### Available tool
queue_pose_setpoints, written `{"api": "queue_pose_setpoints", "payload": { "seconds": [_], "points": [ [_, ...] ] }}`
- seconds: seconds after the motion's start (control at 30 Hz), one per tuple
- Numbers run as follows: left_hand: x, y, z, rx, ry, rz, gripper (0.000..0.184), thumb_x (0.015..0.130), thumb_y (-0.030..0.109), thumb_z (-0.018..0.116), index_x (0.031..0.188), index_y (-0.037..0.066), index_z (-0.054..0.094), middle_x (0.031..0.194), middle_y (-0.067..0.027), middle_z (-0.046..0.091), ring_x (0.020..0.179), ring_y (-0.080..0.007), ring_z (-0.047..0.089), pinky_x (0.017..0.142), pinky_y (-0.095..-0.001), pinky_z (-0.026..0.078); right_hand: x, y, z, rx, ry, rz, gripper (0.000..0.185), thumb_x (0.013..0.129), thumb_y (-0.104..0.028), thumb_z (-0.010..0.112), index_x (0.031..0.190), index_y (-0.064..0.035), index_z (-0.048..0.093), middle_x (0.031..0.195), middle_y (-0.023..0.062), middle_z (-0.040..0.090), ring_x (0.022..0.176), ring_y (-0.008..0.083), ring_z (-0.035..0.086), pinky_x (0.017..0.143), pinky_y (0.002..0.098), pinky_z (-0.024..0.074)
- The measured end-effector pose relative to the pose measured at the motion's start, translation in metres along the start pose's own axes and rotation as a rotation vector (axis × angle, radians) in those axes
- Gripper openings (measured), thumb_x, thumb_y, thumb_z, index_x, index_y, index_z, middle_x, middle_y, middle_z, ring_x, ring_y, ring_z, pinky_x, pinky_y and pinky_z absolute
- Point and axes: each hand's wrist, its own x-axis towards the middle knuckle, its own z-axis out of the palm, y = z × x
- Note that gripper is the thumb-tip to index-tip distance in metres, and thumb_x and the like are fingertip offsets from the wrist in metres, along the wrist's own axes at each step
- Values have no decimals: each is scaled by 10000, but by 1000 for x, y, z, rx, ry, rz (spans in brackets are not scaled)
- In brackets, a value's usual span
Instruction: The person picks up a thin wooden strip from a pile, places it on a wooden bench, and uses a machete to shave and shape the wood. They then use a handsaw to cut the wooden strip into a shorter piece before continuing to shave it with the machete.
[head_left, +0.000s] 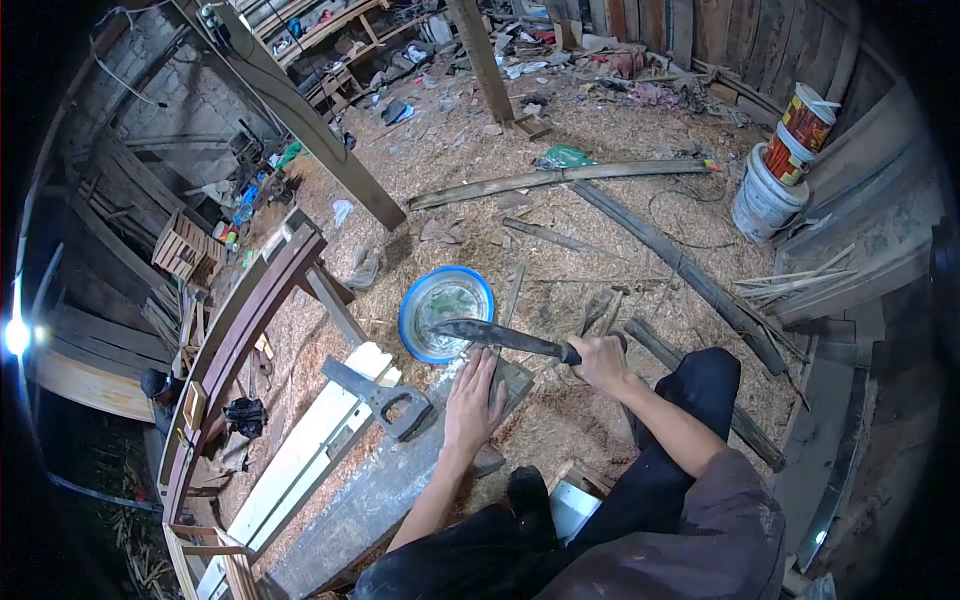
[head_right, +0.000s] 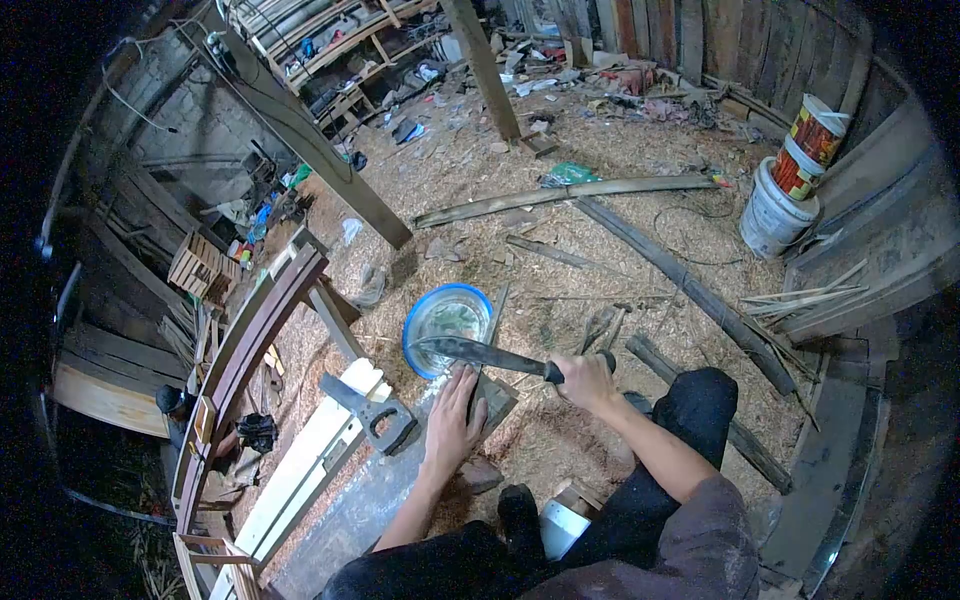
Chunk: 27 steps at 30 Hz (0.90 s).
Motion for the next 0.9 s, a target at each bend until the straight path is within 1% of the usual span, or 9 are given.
{"api": "queue_pose_setpoints", "payload": {
  "seconds": [0.1,0.2,0.37,0.4,0.7,0.77,0.83,0.87,0.9],
  "points": [
    [-2,-1,-1,-10,9,11,530,1023,230,630,1482,-8,514,1566,-207,513,1497,-359,435,1243,-474,341,1,5,2,-7,6,-18,185,842,-149,770,994,-72,697,702,168,707,640,354,721,611,492,551],
    [1,-1,-4,-36,19,13,559,1013,277,655,1473,-13,522,1565,-204,515,1491,-358,444,1244,-471,339,-1,2,-2,17,20,91,257,795,-153,784,1026,-74,705,704,169,705,673,358,728,649,485,576],
    [2,0,-8,-45,11,38,773,896,460,779,1476,15,529,1570,-209,511,1497,-368,438,1248,-489,330,-2,-7,-16,-69,-19,12,298,769,-140,793,1045,-74,706,712,171,706,687,360,732,649,487,579],
    [2,0,-8,-42,22,44,806,849,461,823,1430,-23,545,1547,-212,536,1486,-358,458,1246,-482,334,1,-8,-19,-87,-32,32,308,768,-142,797,1054,-71,706,714,176,706,693,361,734,648,486,580],
    [-2,-16,6,-91,86,95,777,810,441,818,1387,-22,580,1542,-221,538,1490,-343,458,1248,-477,338,-26,-53,-17,-72,-35,224,346,781,-174,784,1096,-44,723,848,243,741,796,423,741,786,511,608],
    [-2,-15,2,-73,65,77,782,811,451,814,1389,-22,583,1540,-222,539,1487,-341,460,1251,-477,335,-21,-60,-25,-72,-114,317,266,805,-204,758,1039,-78,753,829,255,717,819,444,725,749,539,578],
    [-5,-17,5,-70,71,89,796,811,462,810,1398,-24,579,1540,-225,538,1488,-344,457,1254,-479,330,-23,-71,-27,-73,-69,360,236,805,-202,734,996,-64,746,837,271,710,834,461,716,750,552,569],
    [-4,-18,7,-58,73,85,811,811,472,807,1408,-25,575,1540,-227,537,1489,-347,455,1257,-480,325,-25,-81,-24,62,-112,438,215,810,-189,710,965,-42,727,831,283,705,825,475,710,756,558,566],
    [-4,-17,9,-70,88,96,811,811,472,807,1408,-25,575,1540,-227,537,1489,-347,455,1257,-480,325,-29,-95,-27,34,-87,384,192,817,-175,684,939,-29,713,835,297,700,832,472,713,763,548,570]
  ]
}}
